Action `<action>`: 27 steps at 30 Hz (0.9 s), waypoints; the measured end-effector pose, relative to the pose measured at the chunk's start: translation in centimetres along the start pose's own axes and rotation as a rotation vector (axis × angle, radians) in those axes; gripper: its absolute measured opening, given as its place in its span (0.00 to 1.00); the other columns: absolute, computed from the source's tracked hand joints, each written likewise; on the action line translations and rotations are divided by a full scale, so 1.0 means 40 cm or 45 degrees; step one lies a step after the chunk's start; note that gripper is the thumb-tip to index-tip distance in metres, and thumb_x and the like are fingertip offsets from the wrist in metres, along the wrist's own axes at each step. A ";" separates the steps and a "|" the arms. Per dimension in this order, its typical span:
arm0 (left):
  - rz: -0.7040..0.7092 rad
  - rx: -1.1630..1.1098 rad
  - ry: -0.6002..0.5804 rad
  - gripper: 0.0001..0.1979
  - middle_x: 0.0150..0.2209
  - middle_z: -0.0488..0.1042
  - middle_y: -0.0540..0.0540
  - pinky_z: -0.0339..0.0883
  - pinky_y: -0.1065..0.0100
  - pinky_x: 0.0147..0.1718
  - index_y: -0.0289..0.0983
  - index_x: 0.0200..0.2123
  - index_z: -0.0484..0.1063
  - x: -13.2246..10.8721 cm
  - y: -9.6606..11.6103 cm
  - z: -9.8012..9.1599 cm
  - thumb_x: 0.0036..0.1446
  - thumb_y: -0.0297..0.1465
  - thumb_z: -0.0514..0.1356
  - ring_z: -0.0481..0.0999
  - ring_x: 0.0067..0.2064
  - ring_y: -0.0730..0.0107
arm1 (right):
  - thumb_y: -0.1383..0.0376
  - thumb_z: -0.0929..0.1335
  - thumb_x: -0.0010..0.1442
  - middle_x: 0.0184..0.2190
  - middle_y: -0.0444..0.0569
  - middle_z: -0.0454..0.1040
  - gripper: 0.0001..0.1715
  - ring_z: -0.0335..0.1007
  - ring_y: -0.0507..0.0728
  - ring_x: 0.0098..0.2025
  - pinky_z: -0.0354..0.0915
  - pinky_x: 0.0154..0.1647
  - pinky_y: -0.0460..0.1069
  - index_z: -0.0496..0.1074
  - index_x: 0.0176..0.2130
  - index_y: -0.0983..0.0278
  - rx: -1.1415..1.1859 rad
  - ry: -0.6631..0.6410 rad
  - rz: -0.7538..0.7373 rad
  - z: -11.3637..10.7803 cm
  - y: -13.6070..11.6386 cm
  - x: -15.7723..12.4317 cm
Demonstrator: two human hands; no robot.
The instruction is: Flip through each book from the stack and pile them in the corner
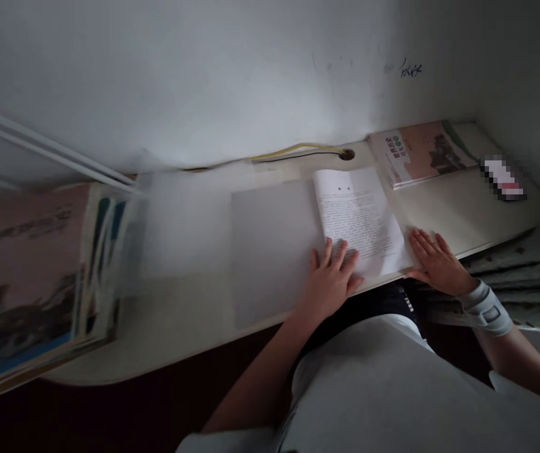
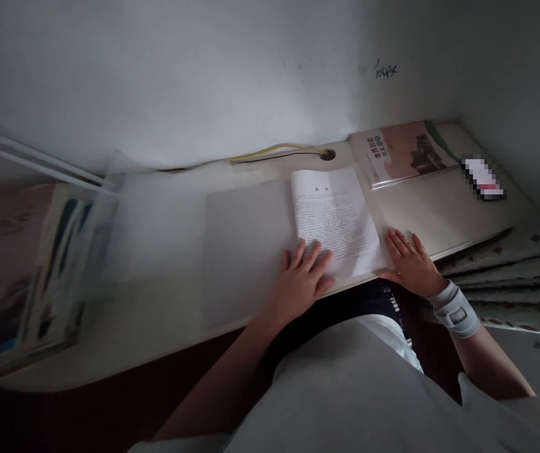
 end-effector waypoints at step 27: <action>0.714 0.221 0.209 0.17 0.46 0.76 0.27 0.69 0.59 0.51 0.20 0.47 0.70 0.018 0.207 -0.010 0.61 0.20 0.47 0.78 0.48 0.57 | 0.42 0.55 0.62 0.64 0.67 0.55 0.49 0.50 0.66 0.66 0.48 0.64 0.64 0.47 0.67 0.73 0.067 0.064 0.031 -0.014 0.001 -0.024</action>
Point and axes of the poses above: each hand's wrist, its own x-axis towards the middle knuckle, its own z-axis out of the palm, y = z × x, the point moved 9 cm from there along x, towards the middle knuckle
